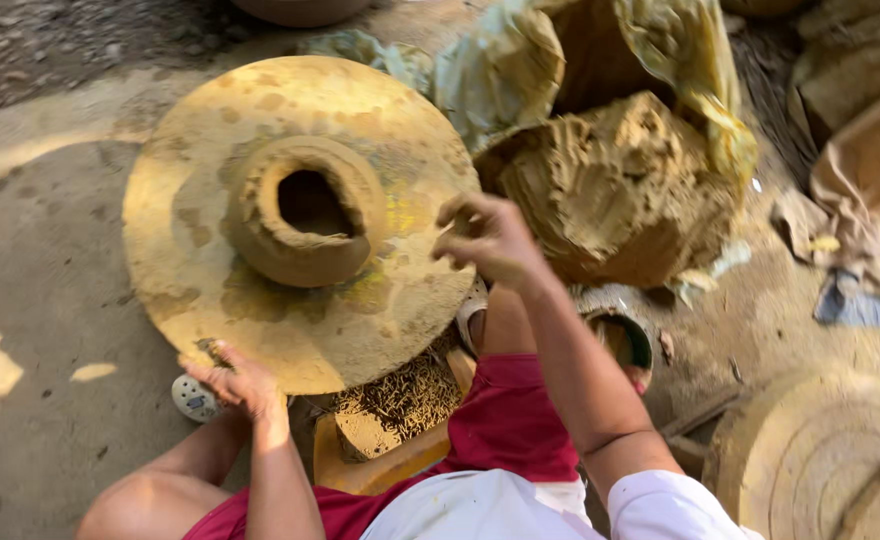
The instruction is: The person shapes a clay pot on a manual pottery wheel, uses their hands to smooth the interior and exterior walls, and applies additional clay to the rim to build height.
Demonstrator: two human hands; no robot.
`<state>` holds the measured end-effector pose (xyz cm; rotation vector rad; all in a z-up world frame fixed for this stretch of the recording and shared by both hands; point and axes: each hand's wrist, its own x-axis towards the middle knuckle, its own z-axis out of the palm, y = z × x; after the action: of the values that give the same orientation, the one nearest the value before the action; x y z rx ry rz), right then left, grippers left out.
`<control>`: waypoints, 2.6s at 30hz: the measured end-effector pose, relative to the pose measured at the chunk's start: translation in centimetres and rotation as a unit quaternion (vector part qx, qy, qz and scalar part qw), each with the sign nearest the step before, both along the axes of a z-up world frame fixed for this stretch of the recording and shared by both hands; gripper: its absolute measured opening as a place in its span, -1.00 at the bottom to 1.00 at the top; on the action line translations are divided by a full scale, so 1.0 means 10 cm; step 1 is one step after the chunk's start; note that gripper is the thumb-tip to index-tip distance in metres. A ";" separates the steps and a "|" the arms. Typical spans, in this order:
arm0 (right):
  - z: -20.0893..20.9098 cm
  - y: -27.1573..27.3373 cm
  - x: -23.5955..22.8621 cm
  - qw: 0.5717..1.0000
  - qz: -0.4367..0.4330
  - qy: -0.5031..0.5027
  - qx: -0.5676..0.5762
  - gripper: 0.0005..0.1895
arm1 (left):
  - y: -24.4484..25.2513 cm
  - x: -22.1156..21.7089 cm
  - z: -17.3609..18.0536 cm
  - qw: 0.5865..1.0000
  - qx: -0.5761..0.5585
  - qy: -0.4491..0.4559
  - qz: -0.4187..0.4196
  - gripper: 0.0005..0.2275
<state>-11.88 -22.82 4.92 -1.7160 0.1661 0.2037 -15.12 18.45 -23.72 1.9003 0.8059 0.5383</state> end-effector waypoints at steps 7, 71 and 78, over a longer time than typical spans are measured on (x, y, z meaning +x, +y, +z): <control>-1.06 -2.00 -0.26 0.873 -0.287 -0.030 -0.392 -0.78 | 0.29 0.13 -0.23 0.997 -0.021 -0.075 -0.022 -0.43; -0.76 0.53 0.30 0.964 -0.094 -0.245 -0.037 -0.83 | -1.19 1.26 2.35 0.716 0.393 0.008 -0.577 -0.78; -0.66 0.24 0.27 0.967 -0.144 -0.208 -0.006 -0.75 | -1.48 1.33 2.46 0.687 0.362 0.193 -0.599 -0.23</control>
<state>-9.18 -20.45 -1.72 -1.6866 0.1024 -0.3724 -1.79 3.68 0.91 2.7851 -0.6643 -0.4937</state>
